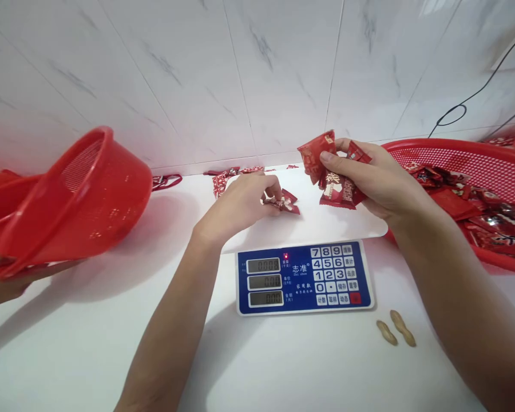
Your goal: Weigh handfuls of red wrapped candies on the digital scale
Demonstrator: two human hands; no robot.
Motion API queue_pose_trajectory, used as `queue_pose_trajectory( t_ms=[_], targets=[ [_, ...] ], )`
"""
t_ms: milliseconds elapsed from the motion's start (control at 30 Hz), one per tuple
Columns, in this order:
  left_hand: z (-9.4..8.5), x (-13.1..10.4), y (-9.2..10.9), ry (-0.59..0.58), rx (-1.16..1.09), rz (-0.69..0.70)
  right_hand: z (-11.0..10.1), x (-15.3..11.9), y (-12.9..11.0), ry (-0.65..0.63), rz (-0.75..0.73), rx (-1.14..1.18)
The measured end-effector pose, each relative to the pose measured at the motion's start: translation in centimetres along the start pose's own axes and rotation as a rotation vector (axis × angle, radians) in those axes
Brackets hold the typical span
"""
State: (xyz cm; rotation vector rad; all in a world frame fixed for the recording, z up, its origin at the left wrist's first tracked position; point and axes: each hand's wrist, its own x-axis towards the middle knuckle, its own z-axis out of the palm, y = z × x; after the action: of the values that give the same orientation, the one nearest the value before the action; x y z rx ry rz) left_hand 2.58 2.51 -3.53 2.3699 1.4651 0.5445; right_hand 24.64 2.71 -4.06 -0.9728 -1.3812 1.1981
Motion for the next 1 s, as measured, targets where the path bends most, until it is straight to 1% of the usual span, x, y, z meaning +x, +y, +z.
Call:
queue_pose_trajectory(
  t_ms=[100, 200, 333, 400, 467, 500, 533, 600, 633, 667, 767, 800, 833, 867, 933, 1000],
  targets=[
    [-0.6, -0.1, -0.6, -0.116, 0.019, 0.052, 0.0, -0.2, -0.4, 0.041, -0.010, -0.016],
    [-1.2, -0.3, -1.2, -0.153, 0.072, 0.059, 0.1, -0.3, -0.5, 0.016, -0.024, -0.035],
    [-1.9, -0.6, -1.4, -0.229, 0.117, -0.025, 0.5, -0.2, -0.3, -0.060, 0.034, -0.073],
    [-2.0, -0.7, -1.2, -0.277, 0.078, -0.064, 0.9, -0.2, -0.2, -0.077, 0.070, -0.098],
    [-1.8, -0.6, -0.9, -0.280, 0.028, -0.093, 1.1, -0.1, -0.2, -0.076, 0.109, -0.132],
    [-1.6, -0.5, -0.7, -0.250, 0.023, -0.103, 1.1, -0.1, -0.1, -0.074, 0.125, -0.148],
    [-1.4, -0.4, -0.6, -0.195, 0.036, -0.114, 1.1, -0.1, -0.1, -0.071, 0.132, -0.160],
    [-1.2, -0.3, -0.2, -0.047, 0.072, -0.128, 1.1, -0.1, -0.1, -0.083, 0.121, -0.171],
    [-1.3, -0.3, -0.1, 0.006, 0.064, -0.117, 1.1, -0.1, -0.1, -0.091, 0.108, -0.178],
    [-1.3, -0.3, 0.1, 0.022, 0.025, -0.090, 1.1, -0.2, 0.0, -0.100, 0.089, -0.192],
    [-1.7, -0.7, 0.9, -0.073, -0.231, 0.044, 1.3, -0.6, -0.2, -0.126, -0.005, -0.227],
    [-1.7, -0.8, 1.3, -0.068, -0.306, 0.076, 1.5, -0.8, -0.3, -0.130, -0.037, -0.228],
    [-1.6, -0.9, 1.7, -0.022, -0.350, 0.094, 1.6, -1.0, -0.5, -0.132, -0.060, -0.225],
    [-1.4, -1.0, 2.2, 0.058, -0.363, 0.100, 1.7, -1.2, -0.7, -0.128, -0.070, -0.223],
    [-1.0, -1.2, 3.0, 0.235, -0.324, 0.107, 1.9, -1.6, -1.1, -0.114, -0.102, -0.230],
    [-0.6, -1.3, 3.6, 0.336, -0.267, 0.126, 1.8, -1.7, -1.4, -0.109, -0.185, -0.254]
  ],
)
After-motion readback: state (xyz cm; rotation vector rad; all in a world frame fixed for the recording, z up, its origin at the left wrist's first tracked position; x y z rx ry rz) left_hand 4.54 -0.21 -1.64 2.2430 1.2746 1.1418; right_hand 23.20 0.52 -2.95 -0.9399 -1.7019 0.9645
